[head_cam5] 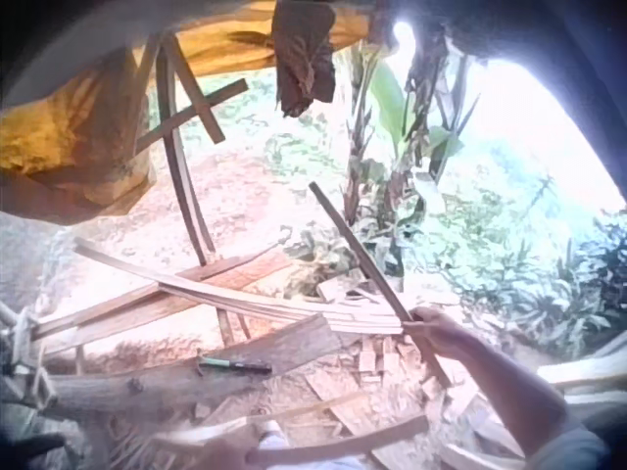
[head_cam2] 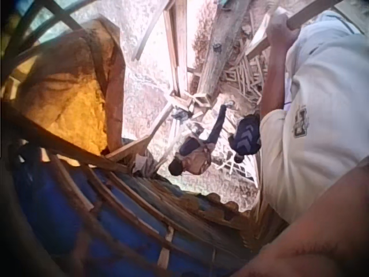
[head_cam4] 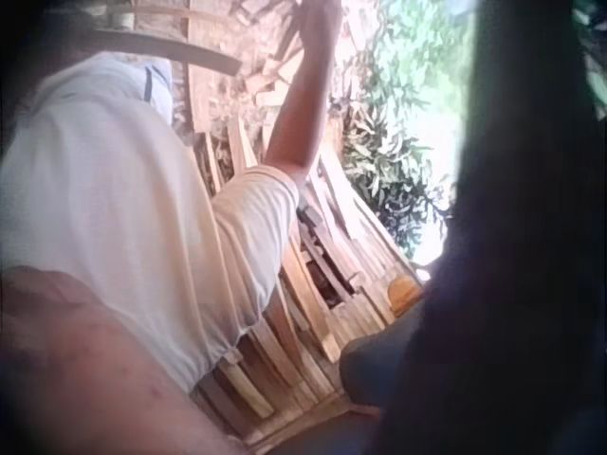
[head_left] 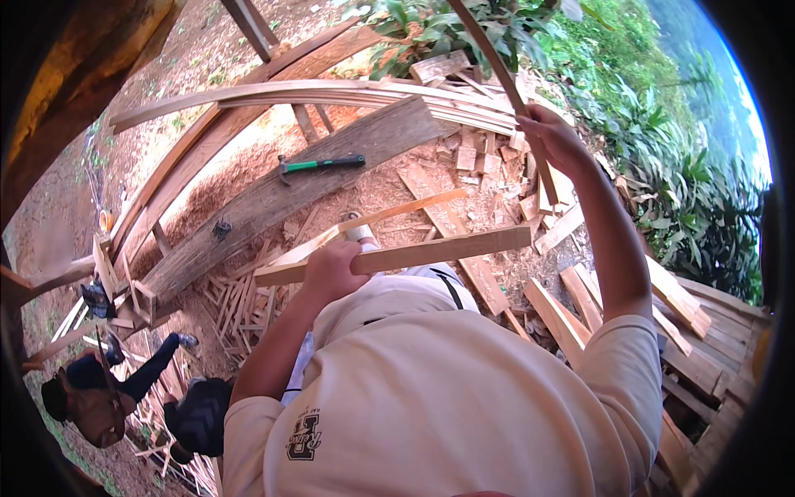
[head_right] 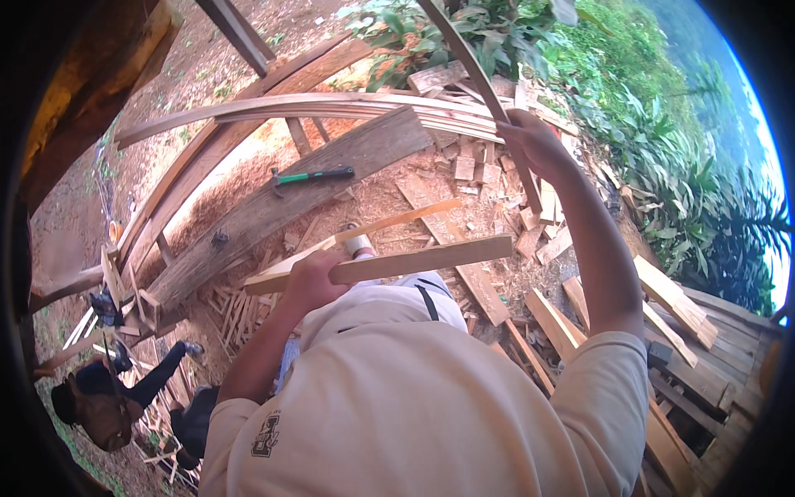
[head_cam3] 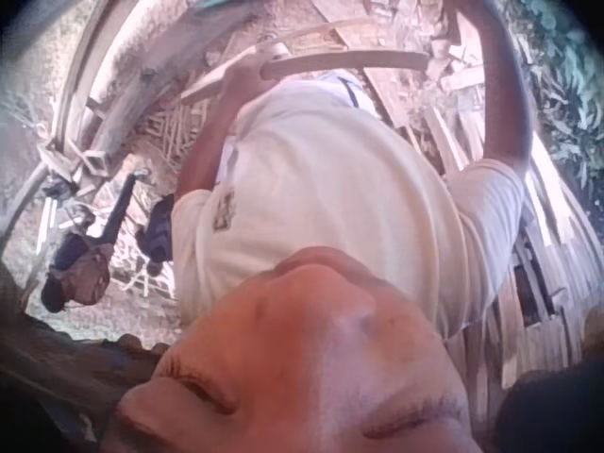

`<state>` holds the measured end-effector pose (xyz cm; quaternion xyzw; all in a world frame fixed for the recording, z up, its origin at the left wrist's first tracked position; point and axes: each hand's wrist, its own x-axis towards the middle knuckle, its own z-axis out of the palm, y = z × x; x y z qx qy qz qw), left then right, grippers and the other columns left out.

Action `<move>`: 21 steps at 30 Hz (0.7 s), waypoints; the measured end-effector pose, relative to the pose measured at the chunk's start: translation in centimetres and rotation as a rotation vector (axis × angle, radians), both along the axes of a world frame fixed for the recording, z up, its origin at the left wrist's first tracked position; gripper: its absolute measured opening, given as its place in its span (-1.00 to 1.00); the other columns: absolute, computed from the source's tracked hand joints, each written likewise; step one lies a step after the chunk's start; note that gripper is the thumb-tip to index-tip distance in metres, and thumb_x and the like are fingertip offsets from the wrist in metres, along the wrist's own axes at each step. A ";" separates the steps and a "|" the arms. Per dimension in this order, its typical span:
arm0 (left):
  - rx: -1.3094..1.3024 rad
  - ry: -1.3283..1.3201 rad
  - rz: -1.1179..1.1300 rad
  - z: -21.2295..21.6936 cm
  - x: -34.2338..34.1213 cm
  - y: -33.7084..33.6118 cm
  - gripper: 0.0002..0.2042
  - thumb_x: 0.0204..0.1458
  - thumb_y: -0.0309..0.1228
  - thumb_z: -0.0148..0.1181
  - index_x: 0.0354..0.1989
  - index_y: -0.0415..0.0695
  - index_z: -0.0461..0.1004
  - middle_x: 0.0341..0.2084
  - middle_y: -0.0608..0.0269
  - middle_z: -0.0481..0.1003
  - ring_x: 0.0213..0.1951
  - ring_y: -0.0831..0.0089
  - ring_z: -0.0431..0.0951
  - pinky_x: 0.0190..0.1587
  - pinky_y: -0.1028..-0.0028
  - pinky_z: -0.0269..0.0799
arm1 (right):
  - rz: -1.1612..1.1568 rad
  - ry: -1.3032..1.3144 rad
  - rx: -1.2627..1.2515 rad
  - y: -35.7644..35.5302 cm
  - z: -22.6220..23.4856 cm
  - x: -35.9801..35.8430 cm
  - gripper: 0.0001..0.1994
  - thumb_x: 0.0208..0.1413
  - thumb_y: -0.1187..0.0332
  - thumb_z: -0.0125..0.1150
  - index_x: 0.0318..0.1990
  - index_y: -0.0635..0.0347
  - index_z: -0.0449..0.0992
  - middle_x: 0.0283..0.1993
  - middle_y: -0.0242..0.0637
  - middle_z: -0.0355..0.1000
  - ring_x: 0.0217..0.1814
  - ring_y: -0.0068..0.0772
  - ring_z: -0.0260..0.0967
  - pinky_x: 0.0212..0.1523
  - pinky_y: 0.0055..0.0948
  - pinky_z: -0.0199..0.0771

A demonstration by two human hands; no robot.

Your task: The person uses a hammer to drive nails into thin wooden strips, securing them to a larger wooden beam. The person repeatedly picks up nails, positions the strips, and hammers them into place while standing in an outdoor area with wood debris.

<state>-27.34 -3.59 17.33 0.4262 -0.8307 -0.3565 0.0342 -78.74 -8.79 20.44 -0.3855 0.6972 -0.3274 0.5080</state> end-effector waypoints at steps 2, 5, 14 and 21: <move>0.008 -0.002 -0.014 2.6 -0.1 -0.1 -0.67 -0.21 -0.20 0.49 -0.28 -0.08 0.63 -0.38 0.08 0.61 -0.28 0.09 0.66 -0.20 0.14 0.57 | -0.023 0.039 -0.150 8.0 8.7 -0.8 -0.43 0.23 0.22 0.37 0.33 0.23 0.38 0.12 -0.22 0.46 0.08 -0.40 0.39 0.11 -0.39 0.39; -0.014 0.023 -0.013 5.2 -0.3 0.5 -0.68 -0.22 -0.22 0.50 -0.32 -0.09 0.61 -0.45 0.07 0.62 -0.35 0.05 0.67 -0.24 0.13 0.57 | -0.121 0.175 -0.281 14.8 14.7 -0.7 -0.30 0.14 0.27 0.44 0.40 0.22 0.29 0.03 -0.29 0.47 -0.01 -0.49 0.39 0.04 -0.43 0.39; -0.006 0.123 0.082 9.9 -2.6 -1.1 -0.63 -0.12 -0.37 0.52 -0.12 -0.14 0.58 -0.37 0.06 0.66 -0.32 0.25 0.71 -0.23 0.27 0.57 | -0.744 0.032 -0.503 19.4 3.4 -0.8 -0.73 0.17 0.35 0.37 -0.02 0.17 0.52 -0.23 -0.41 0.43 -0.23 -0.50 0.37 -0.18 -0.43 0.39; -0.022 -0.039 0.053 13.0 -5.3 -0.3 -0.61 -0.04 -0.43 0.47 -0.04 -0.24 0.52 -0.30 -0.01 0.64 -0.24 0.26 0.69 -0.12 0.28 0.56 | -0.652 0.255 -0.234 22.5 -10.4 1.8 -0.70 0.19 0.40 0.35 0.06 0.25 0.58 -0.01 -0.22 0.61 0.03 -0.31 0.54 0.08 -0.32 0.50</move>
